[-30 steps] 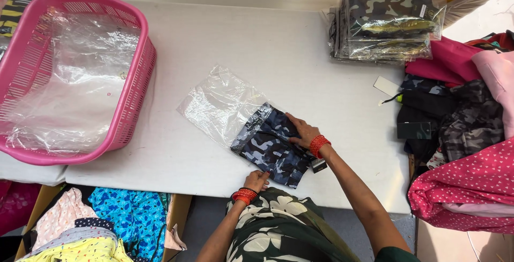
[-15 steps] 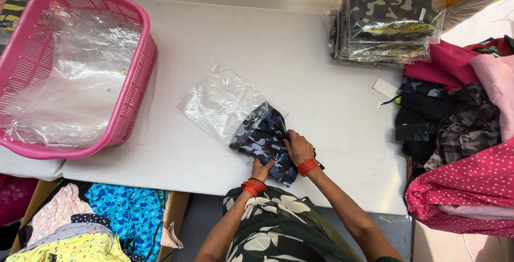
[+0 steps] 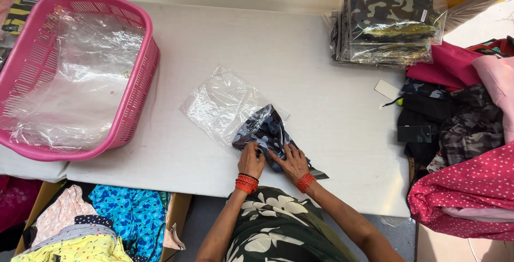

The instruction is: The person folds a pair of camouflage-patterned pants on a white table, aligning the legs and waistband. They then place the folded pants into a clear plastic bag and seal it.

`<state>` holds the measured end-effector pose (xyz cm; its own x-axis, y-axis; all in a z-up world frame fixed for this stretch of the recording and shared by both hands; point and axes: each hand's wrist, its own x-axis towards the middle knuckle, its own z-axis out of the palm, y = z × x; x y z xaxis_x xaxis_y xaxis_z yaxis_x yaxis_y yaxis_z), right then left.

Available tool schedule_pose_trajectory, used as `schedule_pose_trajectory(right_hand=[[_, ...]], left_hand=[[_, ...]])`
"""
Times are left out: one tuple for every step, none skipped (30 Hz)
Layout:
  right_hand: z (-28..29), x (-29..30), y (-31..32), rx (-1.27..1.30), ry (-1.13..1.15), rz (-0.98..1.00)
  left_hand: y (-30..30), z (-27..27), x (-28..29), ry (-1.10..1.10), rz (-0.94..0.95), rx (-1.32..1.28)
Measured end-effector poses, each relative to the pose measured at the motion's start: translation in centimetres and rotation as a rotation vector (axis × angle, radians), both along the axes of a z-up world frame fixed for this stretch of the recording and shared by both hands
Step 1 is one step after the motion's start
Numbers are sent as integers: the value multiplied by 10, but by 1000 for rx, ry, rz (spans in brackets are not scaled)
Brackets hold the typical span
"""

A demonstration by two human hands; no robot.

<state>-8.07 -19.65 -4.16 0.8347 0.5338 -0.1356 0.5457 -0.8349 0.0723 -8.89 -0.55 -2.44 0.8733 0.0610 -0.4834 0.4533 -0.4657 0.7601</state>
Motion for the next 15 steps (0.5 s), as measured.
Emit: schedule_pose_trajectory(right_hand=[[2,4,-2,57,53,26],[4,7,-5,114,106,51],[8,11,-4,114,103,50],[13,15,-4,139,91,56],[18,19,-4,162,79,65],[29,21,-1,161,76,67],[39,25,1,209,159,14],[49,29,4,257,241,-39],[50,30,6,255,240,-39],[50,31,7,314,196,-46],[50,35,11,377,148,-51],[52,39,14,378,143,-51],[52,42,19,436,164,-97],[53,45,23,494,184,-144],[52,47,26,497,184,-141]], left_hand=[[4,27,8,-258,47,260],[8,53,15,-516,92,520],[12,48,27,-519,91,520],[17,42,39,-512,43,604],[21,37,51,-503,-2,687],[25,29,60,-506,1,687],[28,21,71,-413,-148,776],[32,13,83,-316,-298,862],[32,6,86,-318,-297,860],[33,-2,90,-353,-323,819],[35,-9,96,-390,-348,781],[33,-9,98,-395,-347,782],[33,-10,98,-437,-336,777],[32,-10,98,-480,-325,772],[30,0,96,-479,-323,776]])
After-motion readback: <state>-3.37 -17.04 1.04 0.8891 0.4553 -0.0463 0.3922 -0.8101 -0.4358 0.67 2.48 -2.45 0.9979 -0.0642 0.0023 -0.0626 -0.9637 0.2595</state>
